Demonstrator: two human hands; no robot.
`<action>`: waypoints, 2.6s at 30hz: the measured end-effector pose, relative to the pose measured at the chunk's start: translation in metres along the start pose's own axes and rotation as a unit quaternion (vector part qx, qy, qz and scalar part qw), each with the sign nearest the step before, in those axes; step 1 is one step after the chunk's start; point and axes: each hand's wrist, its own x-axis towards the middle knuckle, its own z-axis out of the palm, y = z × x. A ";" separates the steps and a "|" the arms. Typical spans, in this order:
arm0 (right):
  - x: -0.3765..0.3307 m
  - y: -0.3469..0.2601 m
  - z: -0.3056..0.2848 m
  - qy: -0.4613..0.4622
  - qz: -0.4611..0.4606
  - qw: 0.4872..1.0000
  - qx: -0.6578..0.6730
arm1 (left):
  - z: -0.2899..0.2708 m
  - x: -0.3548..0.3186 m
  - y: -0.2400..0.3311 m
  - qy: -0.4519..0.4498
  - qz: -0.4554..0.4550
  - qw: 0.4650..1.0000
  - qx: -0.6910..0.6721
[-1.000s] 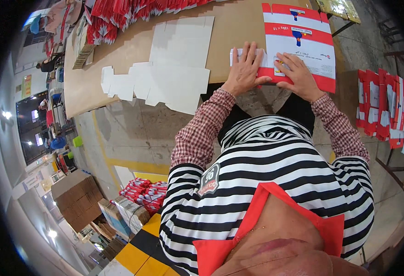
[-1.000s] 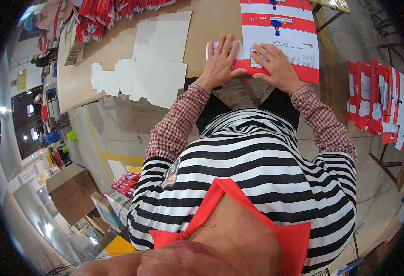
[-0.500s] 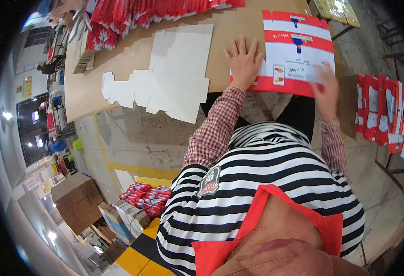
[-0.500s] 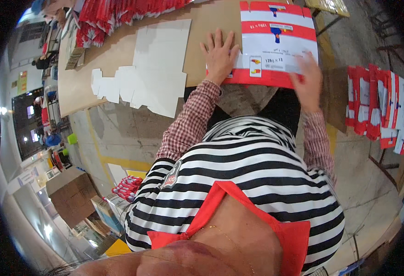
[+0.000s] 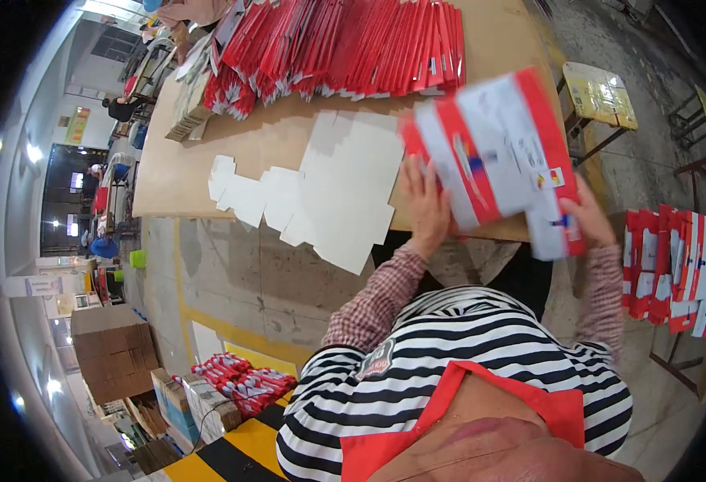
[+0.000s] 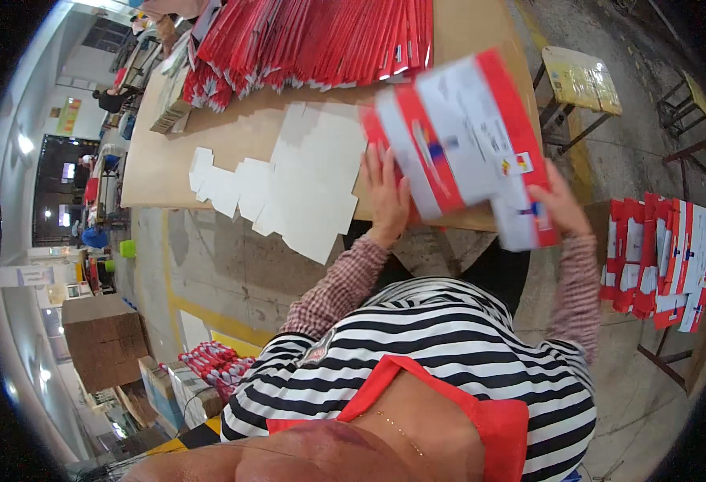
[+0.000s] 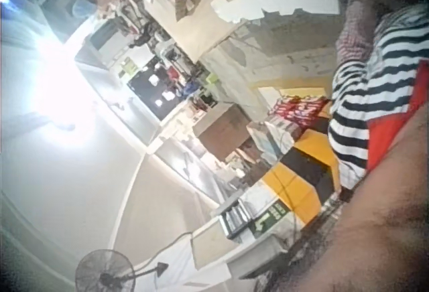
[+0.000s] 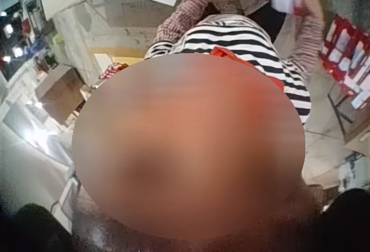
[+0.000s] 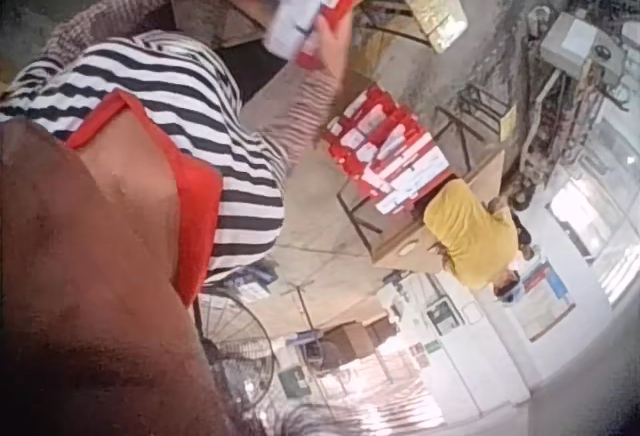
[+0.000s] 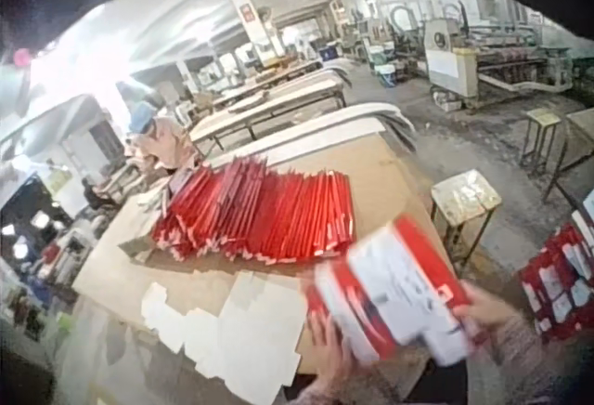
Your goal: The person folds flat cardboard pieces into small red-and-white boxes at a work table. They repeatedly pick up a flat piece, fold it into a box shape, and place the finished box onto a growing stack on the table.
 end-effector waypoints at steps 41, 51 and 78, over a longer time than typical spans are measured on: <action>0.166 -0.011 0.390 -0.131 -0.332 0.899 -0.253 | -0.100 -0.112 -0.056 -0.043 -0.057 0.978 0.194; 0.020 -0.090 0.173 -0.087 -0.550 0.608 -0.565 | -0.114 -0.115 -0.043 0.005 0.060 0.996 0.067; -0.024 0.039 0.056 -0.027 -0.216 0.763 -0.609 | -0.014 -0.029 0.059 -0.102 0.296 0.940 0.134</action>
